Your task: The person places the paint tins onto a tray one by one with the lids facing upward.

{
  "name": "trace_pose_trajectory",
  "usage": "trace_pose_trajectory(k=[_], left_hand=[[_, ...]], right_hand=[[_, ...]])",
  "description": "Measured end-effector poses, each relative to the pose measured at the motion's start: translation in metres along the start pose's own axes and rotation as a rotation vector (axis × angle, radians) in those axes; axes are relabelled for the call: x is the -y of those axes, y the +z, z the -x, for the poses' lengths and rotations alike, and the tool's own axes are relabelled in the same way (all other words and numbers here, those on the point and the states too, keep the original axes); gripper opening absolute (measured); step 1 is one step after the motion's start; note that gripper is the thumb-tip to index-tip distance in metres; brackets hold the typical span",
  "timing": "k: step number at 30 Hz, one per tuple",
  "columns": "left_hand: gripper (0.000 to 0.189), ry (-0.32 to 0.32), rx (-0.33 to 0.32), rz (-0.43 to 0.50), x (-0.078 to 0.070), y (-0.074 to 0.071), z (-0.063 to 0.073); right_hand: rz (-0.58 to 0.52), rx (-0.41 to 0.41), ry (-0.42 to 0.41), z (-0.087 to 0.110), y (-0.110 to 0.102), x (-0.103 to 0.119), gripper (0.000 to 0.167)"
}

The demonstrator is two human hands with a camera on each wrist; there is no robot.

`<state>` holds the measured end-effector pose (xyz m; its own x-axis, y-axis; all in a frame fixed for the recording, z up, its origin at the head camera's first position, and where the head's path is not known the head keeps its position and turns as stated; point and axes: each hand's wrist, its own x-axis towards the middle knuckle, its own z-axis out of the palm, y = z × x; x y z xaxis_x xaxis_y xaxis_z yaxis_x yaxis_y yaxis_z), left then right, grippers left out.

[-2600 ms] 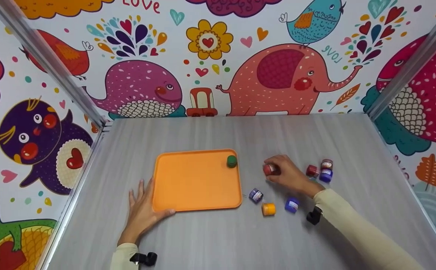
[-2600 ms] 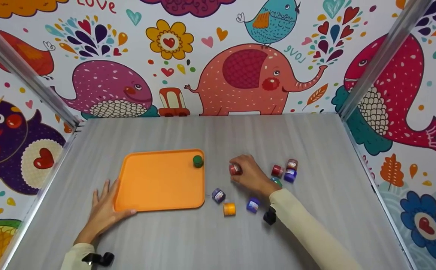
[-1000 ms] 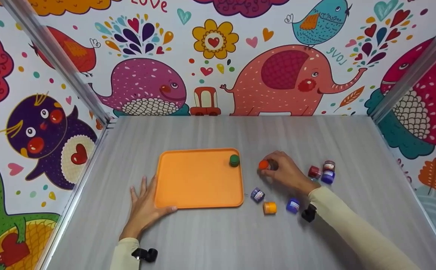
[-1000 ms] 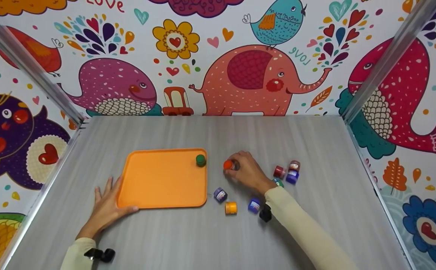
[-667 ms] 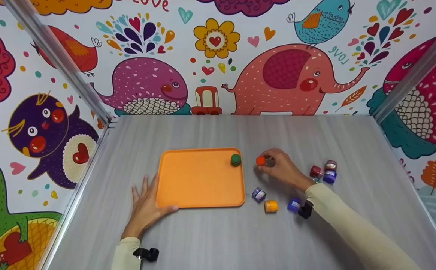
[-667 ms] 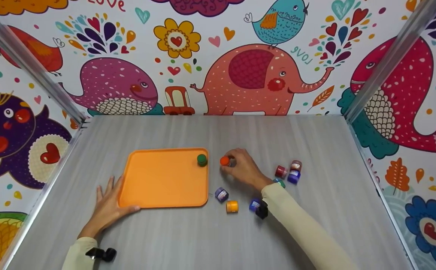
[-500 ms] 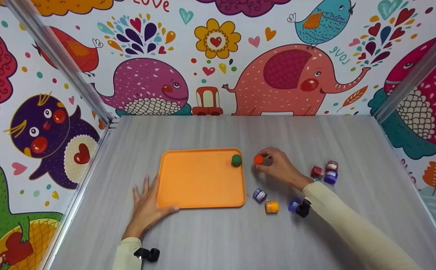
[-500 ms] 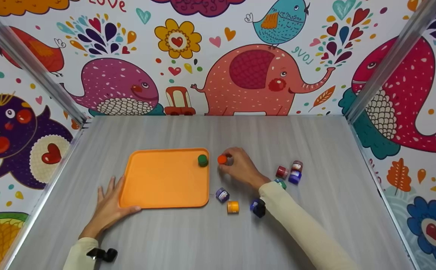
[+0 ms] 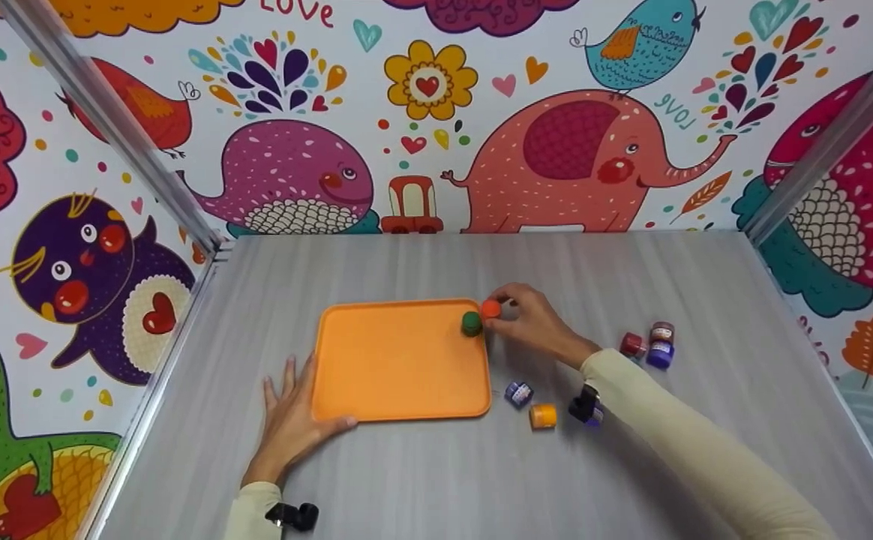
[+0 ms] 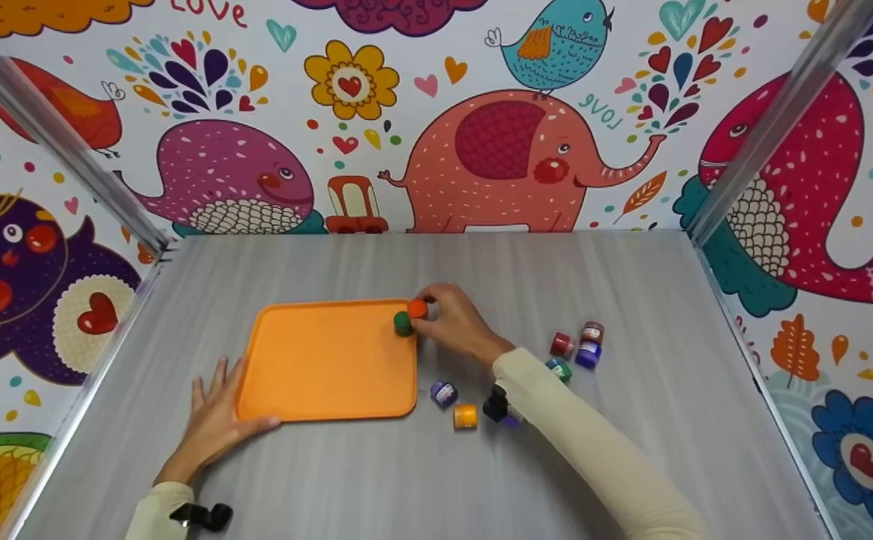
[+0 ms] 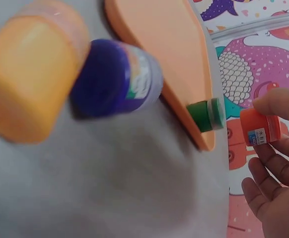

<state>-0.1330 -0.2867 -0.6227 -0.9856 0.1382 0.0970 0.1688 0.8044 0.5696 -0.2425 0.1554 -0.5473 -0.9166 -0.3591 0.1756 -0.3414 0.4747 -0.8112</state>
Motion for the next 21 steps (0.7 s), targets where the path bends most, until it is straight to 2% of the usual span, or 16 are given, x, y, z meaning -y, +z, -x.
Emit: trace_pose_trajectory(k=[11, 21], left_hand=[[0.138, -0.015, 0.016, 0.001, 0.005, -0.002, 0.001], [0.139, 0.001, 0.009, 0.002, 0.002, 0.001, -0.001]], right_hand=[[-0.026, 0.05, -0.024, -0.019, 0.026, 0.015, 0.032], [-0.039, 0.069, 0.036, -0.032, 0.048, 0.018, 0.037]])
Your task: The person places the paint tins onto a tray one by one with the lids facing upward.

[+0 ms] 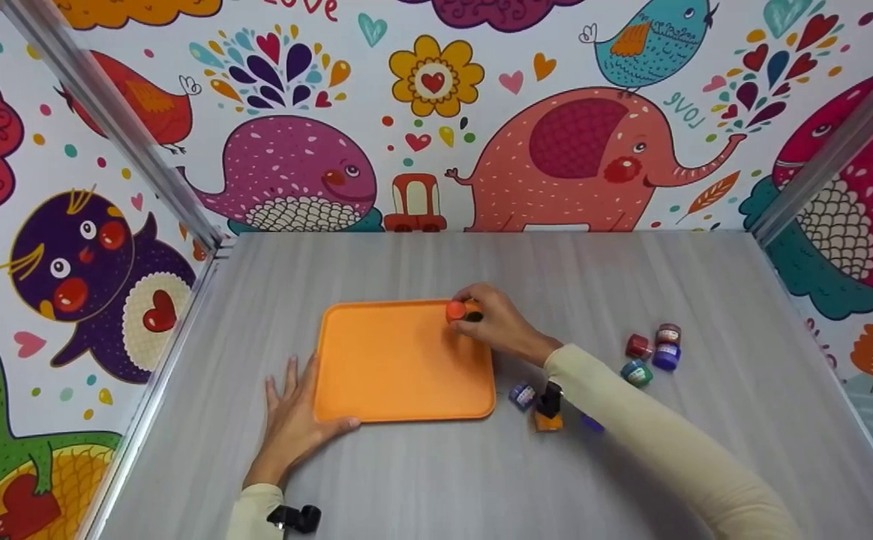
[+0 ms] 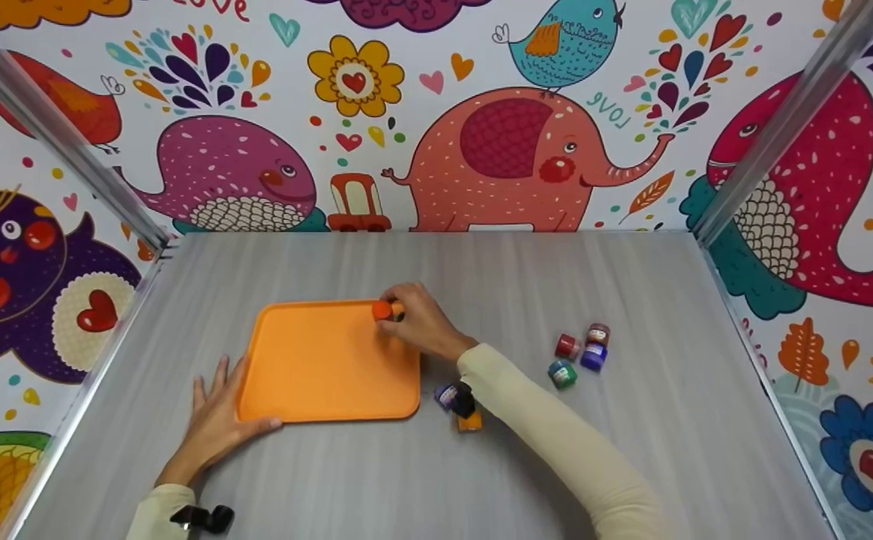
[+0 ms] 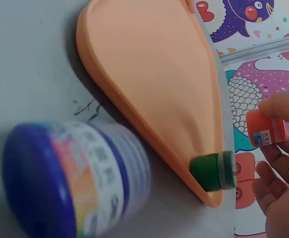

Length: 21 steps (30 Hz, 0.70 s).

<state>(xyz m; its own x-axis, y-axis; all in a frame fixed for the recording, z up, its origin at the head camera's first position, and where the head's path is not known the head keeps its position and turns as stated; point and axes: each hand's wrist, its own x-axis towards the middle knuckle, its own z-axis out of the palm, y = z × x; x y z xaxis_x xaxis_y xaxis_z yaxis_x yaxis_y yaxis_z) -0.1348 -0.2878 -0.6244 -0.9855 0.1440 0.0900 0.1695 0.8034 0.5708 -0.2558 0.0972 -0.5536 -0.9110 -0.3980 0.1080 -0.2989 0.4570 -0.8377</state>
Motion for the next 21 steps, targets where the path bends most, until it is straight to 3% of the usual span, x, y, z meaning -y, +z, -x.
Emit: trace_pose_trajectory(k=[9, 15, 21], left_hand=[[0.14, 0.003, -0.009, 0.0, -0.002, 0.0, -0.002], [0.141, -0.003, 0.001, 0.005, -0.002, 0.0, 0.002], [0.141, -0.011, -0.001, 0.013, -0.001, -0.001, 0.002]], right_hand=[[0.032, 0.052, -0.052, -0.021, 0.019, 0.006, 0.036], [0.097, 0.111, -0.037, -0.026, 0.04, 0.012, 0.035], [0.113, 0.112, -0.028, -0.034, 0.059, 0.013, 0.031]])
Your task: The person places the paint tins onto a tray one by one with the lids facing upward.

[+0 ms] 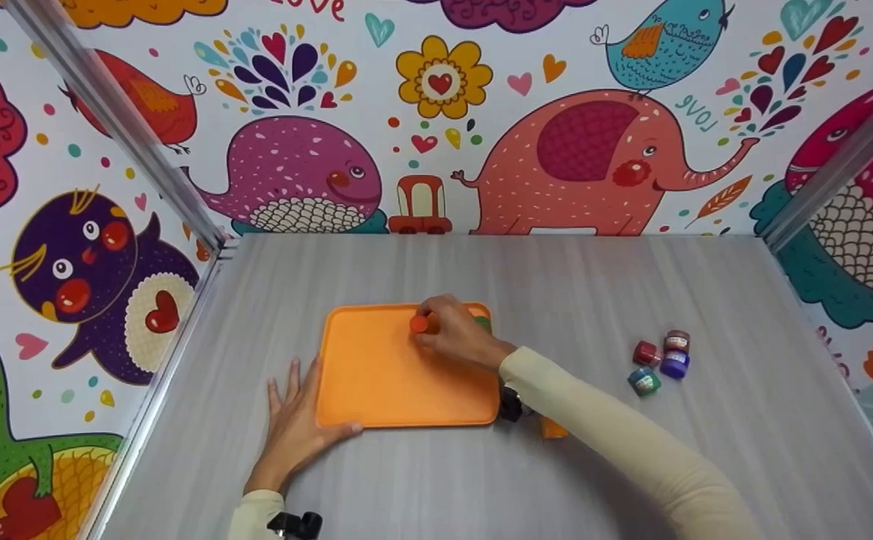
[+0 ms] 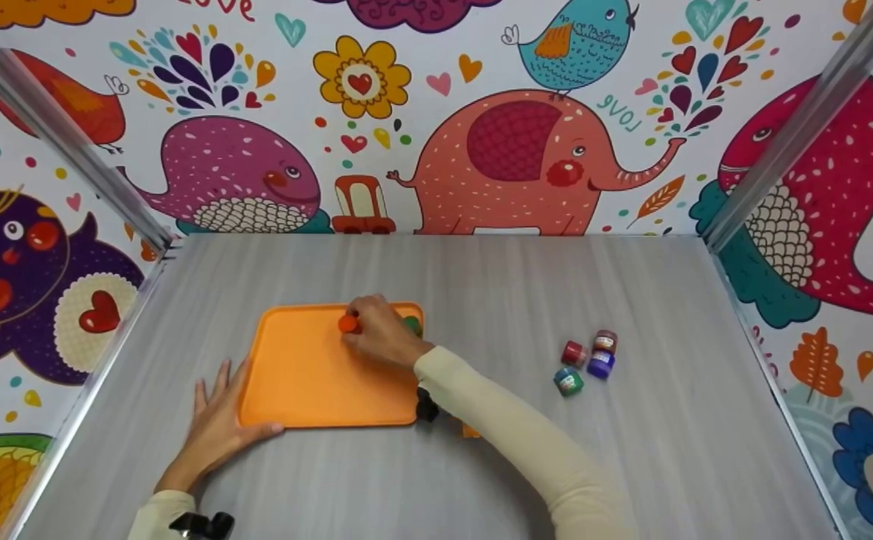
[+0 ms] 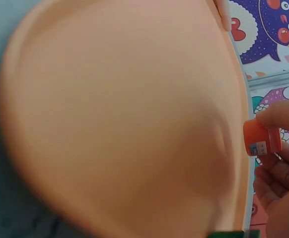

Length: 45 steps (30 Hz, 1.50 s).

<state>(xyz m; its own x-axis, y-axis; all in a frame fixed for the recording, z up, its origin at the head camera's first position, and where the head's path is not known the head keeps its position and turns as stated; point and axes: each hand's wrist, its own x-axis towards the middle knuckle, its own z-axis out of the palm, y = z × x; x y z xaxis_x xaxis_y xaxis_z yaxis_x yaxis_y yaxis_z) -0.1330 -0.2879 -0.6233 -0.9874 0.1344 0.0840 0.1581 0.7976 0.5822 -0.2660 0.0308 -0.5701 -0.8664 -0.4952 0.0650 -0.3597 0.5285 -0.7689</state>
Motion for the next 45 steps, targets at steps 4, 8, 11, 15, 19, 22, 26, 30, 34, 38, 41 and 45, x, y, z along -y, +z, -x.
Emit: trace_pose_trajectory(k=[4, 8, 11, 15, 19, 22, 26, 30, 34, 38, 41, 45], left_hand=[[0.141, -0.019, 0.022, 0.001, -0.001, -0.004, 0.0], [0.142, -0.028, 0.041, -0.009, -0.003, -0.005, -0.002], [0.142, -0.024, 0.038, -0.013, -0.004, -0.003, -0.003], [0.141, -0.019, 0.02, -0.021, -0.003, -0.002, -0.003], [0.141, -0.02, 0.012, -0.012, -0.004, 0.002, -0.005], [0.141, -0.021, 0.016, -0.002, -0.004, 0.002, -0.005], [0.141, -0.017, 0.016, -0.015, -0.003, 0.002, -0.006], [0.141, -0.016, 0.016, -0.029, 0.0, 0.0, -0.004], [0.141, -0.019, 0.013, -0.029, 0.001, -0.001, -0.002], [0.141, -0.022, 0.013, -0.026, 0.001, -0.002, -0.001], [0.141, -0.019, 0.011, -0.019, 0.001, 0.0, -0.002], [0.141, -0.021, 0.011, -0.02, 0.0, 0.001, -0.003]], right_hand=[[-0.002, 0.004, 0.011, -0.004, 0.006, 0.001, 0.032], [0.003, -0.001, 0.02, -0.005, 0.007, -0.003, 0.032], [0.028, -0.014, 0.009, -0.006, 0.006, -0.007, 0.031], [0.077, -0.01, -0.01, -0.007, 0.006, -0.009, 0.032], [0.106, 0.02, -0.017, -0.006, 0.001, -0.008, 0.037], [0.097, 0.04, -0.02, -0.005, -0.006, -0.006, 0.041], [0.068, 0.056, -0.003, -0.001, -0.017, -0.004, 0.046], [0.077, 0.051, 0.001, 0.008, -0.029, -0.005, 0.047], [0.077, 0.035, -0.013, 0.02, -0.04, -0.008, 0.046], [0.065, 0.016, -0.035, 0.03, -0.051, -0.012, 0.045], [0.086, 0.009, -0.038, 0.037, -0.061, -0.014, 0.045], [0.107, 0.0, -0.037, 0.046, -0.074, -0.015, 0.045]])
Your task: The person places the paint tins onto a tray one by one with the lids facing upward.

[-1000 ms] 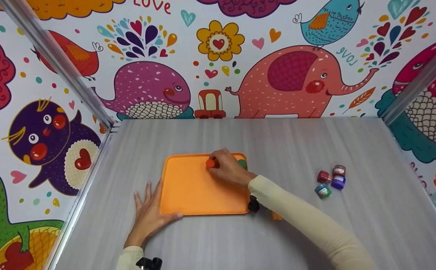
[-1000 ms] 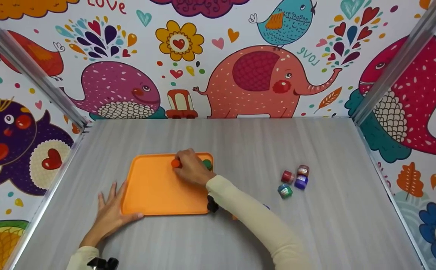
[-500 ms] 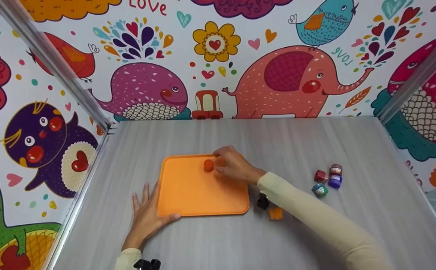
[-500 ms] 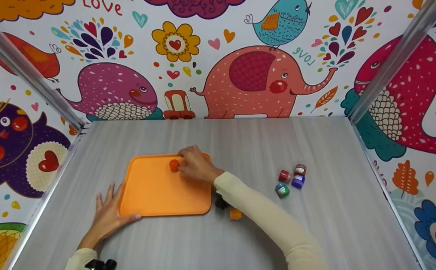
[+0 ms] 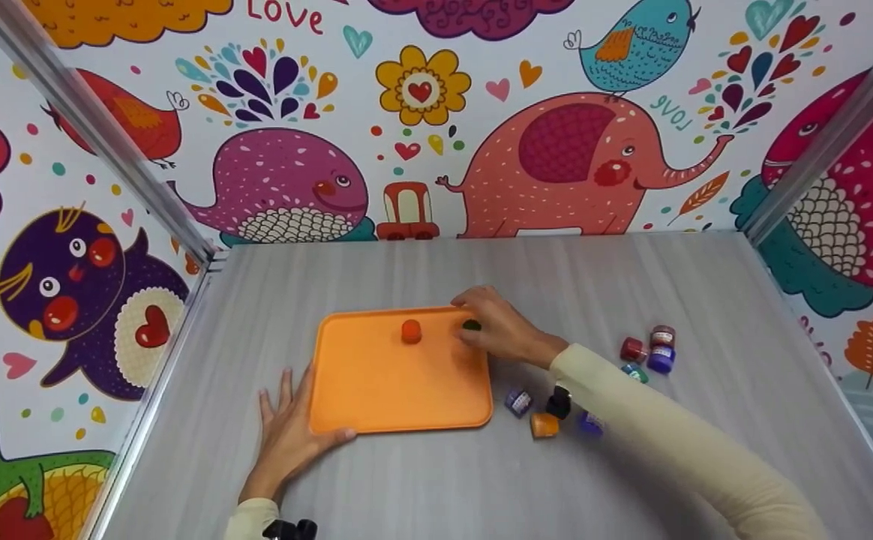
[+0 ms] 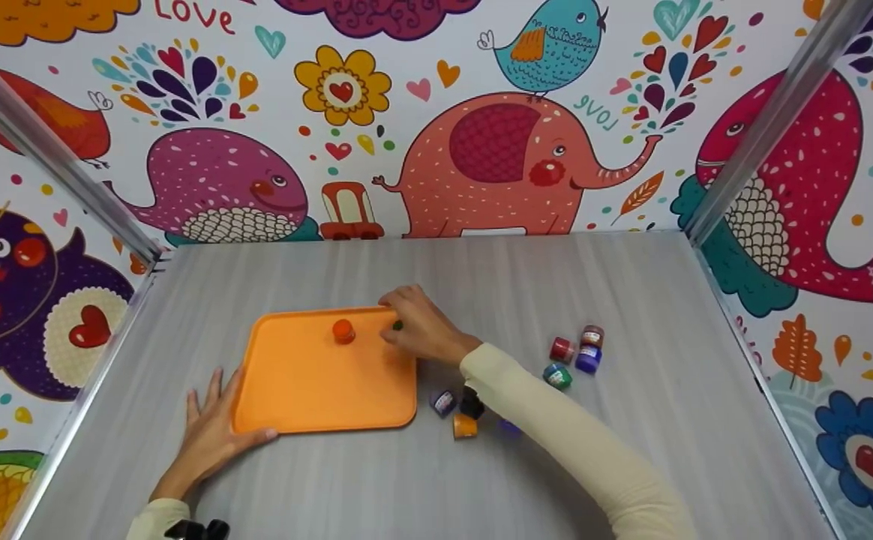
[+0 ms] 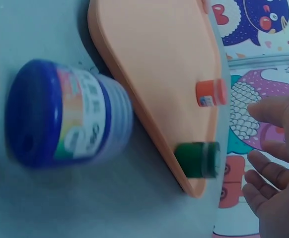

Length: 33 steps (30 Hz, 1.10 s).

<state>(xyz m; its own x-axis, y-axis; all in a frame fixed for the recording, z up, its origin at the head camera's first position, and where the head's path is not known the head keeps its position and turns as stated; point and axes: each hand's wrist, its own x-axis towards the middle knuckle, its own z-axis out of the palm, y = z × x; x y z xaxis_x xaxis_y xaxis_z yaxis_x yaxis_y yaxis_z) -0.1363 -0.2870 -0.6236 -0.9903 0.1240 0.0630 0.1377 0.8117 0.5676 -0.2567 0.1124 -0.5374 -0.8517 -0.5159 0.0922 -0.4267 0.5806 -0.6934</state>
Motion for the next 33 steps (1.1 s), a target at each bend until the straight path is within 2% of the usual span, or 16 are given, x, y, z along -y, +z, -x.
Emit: trace_pose_trajectory(k=[8, 14, 21, 25, 33], left_hand=[[0.14, -0.01, 0.023, -0.002, -0.001, -0.002, -0.002], [0.139, -0.017, 0.031, -0.002, 0.0, -0.002, -0.002], [0.14, -0.015, 0.04, -0.013, 0.0, -0.002, -0.001], [0.14, -0.011, 0.032, -0.016, 0.001, -0.001, -0.001], [0.139, 0.003, 0.022, -0.023, 0.0, -0.001, -0.001]], right_hand=[[-0.008, -0.032, -0.051, 0.024, -0.021, -0.004, 0.044], [-0.006, -0.029, -0.063, 0.045, -0.026, -0.007, 0.046], [-0.019, 0.0, -0.042, 0.071, -0.02, -0.014, 0.045], [-0.051, 0.025, -0.003, 0.085, -0.014, -0.016, 0.045], [-0.032, 0.039, 0.069, 0.111, -0.001, -0.018, 0.047]])
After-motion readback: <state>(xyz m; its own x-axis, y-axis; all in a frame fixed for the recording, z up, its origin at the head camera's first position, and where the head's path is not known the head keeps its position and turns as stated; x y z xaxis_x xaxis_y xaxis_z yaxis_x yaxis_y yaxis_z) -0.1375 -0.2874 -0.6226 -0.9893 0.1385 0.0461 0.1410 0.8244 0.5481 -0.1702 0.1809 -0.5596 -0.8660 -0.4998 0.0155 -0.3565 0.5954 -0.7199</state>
